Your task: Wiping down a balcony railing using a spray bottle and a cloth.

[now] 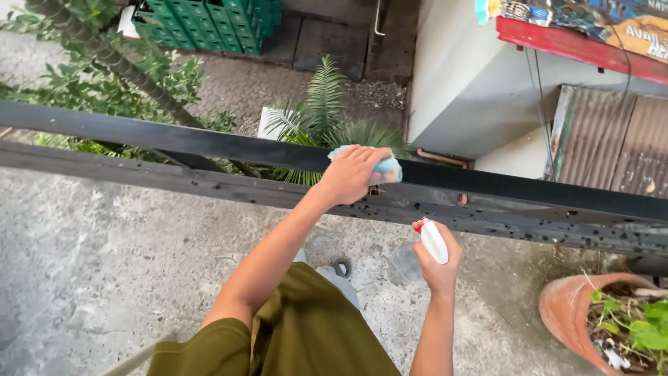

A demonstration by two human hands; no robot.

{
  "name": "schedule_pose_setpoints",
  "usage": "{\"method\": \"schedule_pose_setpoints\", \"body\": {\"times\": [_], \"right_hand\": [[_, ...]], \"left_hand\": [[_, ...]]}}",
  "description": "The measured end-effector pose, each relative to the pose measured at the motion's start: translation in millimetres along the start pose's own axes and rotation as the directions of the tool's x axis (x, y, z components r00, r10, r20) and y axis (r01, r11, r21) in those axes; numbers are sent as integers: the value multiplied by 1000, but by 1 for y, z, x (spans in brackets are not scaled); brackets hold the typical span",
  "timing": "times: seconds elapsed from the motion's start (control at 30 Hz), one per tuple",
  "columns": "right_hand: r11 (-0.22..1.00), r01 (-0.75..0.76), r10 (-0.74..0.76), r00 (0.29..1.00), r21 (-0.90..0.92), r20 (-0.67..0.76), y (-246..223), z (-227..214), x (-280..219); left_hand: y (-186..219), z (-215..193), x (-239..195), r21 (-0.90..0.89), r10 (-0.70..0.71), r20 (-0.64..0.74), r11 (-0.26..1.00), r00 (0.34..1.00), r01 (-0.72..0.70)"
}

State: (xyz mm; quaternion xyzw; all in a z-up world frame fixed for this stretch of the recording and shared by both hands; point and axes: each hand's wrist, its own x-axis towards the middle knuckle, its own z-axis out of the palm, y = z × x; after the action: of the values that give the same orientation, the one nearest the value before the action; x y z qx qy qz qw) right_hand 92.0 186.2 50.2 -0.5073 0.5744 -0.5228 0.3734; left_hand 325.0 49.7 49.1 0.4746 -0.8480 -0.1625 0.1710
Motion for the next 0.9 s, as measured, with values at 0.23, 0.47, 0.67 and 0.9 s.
{"method": "schedule_pose_setpoints", "body": {"times": [0.23,0.47,0.67,0.9], "right_hand": [[1000,14,-11,993,-27,121,2,37,2],[999,20,-11,963,-30,268,-3,102,-1],[999,8,4,945,-33,328,-16,167,-14],[997,11,15,941,-74,338,-37,241,-40]], "left_hand": [[-71,-47,-65,-24,-154,-75,988,985,153],[-171,-76,-139,76,-276,-263,949,925,305],[-251,-115,-199,17,-334,-377,930,864,367],[-397,-164,-275,-33,-335,-483,930,809,365]]}}
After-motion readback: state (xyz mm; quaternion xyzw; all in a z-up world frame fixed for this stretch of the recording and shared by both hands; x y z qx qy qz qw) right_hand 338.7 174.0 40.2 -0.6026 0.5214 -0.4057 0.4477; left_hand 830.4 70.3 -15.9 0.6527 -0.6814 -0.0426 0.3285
